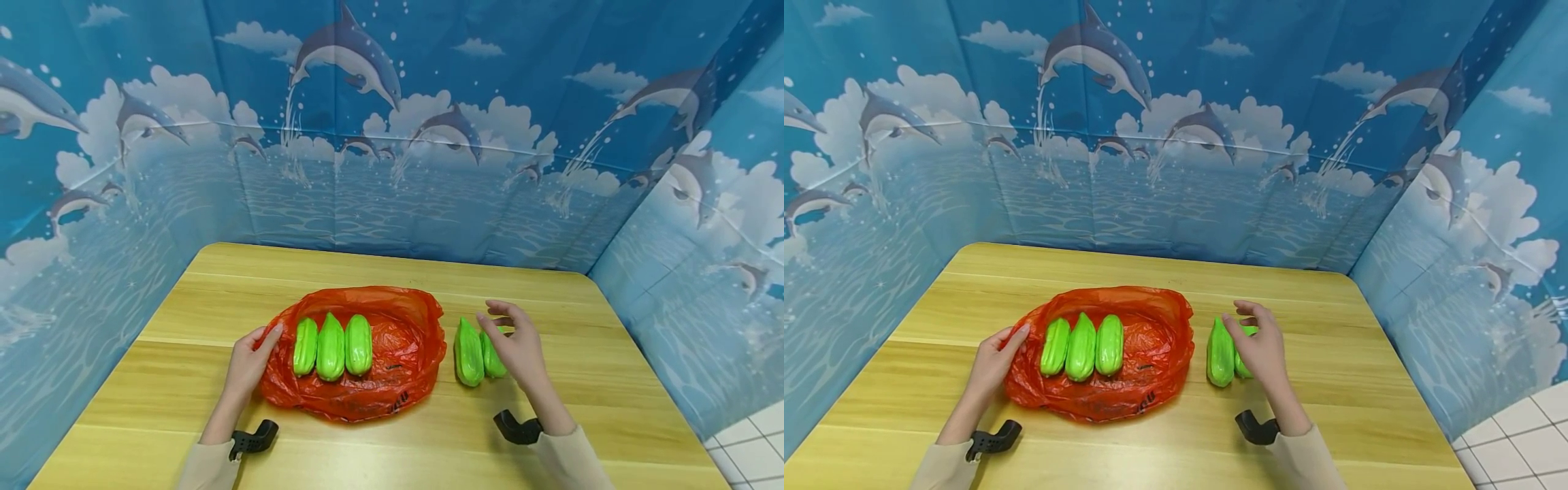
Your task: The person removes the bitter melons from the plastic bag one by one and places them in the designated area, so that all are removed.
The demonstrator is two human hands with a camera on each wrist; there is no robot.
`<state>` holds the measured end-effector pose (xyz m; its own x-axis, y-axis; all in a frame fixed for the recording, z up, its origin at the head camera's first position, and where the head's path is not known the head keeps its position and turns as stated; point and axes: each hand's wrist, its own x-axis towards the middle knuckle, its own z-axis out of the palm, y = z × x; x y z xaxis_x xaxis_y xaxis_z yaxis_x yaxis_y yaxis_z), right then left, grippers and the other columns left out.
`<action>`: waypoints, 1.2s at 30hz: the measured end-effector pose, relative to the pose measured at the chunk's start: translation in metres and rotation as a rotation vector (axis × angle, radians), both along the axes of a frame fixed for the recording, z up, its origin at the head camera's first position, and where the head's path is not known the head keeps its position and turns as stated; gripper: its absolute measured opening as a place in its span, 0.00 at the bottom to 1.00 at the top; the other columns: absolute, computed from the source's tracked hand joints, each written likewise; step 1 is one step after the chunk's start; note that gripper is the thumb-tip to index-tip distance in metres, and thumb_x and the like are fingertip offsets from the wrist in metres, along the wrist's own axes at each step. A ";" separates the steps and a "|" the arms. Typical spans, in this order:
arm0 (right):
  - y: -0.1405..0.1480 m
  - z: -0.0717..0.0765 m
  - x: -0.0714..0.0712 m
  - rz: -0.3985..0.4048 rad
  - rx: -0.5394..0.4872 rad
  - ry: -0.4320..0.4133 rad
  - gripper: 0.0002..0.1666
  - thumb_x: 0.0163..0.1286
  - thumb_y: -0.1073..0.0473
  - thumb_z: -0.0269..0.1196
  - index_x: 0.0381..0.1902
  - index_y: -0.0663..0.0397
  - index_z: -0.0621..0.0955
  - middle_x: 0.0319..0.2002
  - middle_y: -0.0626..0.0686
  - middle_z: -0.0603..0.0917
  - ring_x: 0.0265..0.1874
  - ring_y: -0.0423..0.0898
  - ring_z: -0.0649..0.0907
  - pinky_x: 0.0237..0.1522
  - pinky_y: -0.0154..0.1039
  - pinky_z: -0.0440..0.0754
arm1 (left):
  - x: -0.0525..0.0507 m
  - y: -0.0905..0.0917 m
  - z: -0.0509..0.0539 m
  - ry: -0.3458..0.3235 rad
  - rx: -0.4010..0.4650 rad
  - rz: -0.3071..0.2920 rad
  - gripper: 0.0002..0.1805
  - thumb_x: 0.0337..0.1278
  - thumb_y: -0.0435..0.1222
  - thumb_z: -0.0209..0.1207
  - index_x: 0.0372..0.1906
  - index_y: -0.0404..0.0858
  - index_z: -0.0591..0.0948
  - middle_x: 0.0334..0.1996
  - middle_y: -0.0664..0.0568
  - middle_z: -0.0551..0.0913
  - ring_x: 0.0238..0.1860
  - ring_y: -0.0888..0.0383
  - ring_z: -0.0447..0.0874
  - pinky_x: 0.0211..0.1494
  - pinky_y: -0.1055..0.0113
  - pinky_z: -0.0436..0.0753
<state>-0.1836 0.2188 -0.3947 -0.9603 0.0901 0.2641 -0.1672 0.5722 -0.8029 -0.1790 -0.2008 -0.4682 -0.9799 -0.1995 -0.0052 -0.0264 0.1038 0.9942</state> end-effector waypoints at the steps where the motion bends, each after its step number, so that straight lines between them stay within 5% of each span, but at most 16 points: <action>1: -0.001 0.001 0.001 0.011 -0.003 -0.004 0.25 0.69 0.47 0.60 0.57 0.57 0.75 0.50 0.56 0.76 0.44 0.49 0.76 0.39 0.39 0.74 | 0.000 0.000 0.000 0.000 0.001 -0.001 0.26 0.61 0.53 0.57 0.34 0.30 0.78 0.23 0.48 0.76 0.24 0.58 0.76 0.27 0.68 0.77; 12: -0.010 0.012 0.004 0.135 -0.009 -0.060 0.28 0.68 0.44 0.60 0.59 0.54 0.73 0.54 0.53 0.76 0.49 0.49 0.76 0.47 0.49 0.74 | 0.000 0.000 0.000 -0.012 -0.004 -0.002 0.26 0.61 0.53 0.57 0.34 0.31 0.77 0.22 0.49 0.75 0.24 0.58 0.75 0.26 0.68 0.77; 36: -0.031 0.037 -0.003 0.366 0.073 -0.178 0.30 0.67 0.42 0.60 0.61 0.51 0.72 0.55 0.55 0.76 0.51 0.49 0.77 0.50 0.49 0.75 | 0.001 0.000 0.001 -0.024 -0.011 0.000 0.24 0.62 0.53 0.57 0.33 0.32 0.77 0.22 0.50 0.75 0.24 0.58 0.74 0.27 0.69 0.76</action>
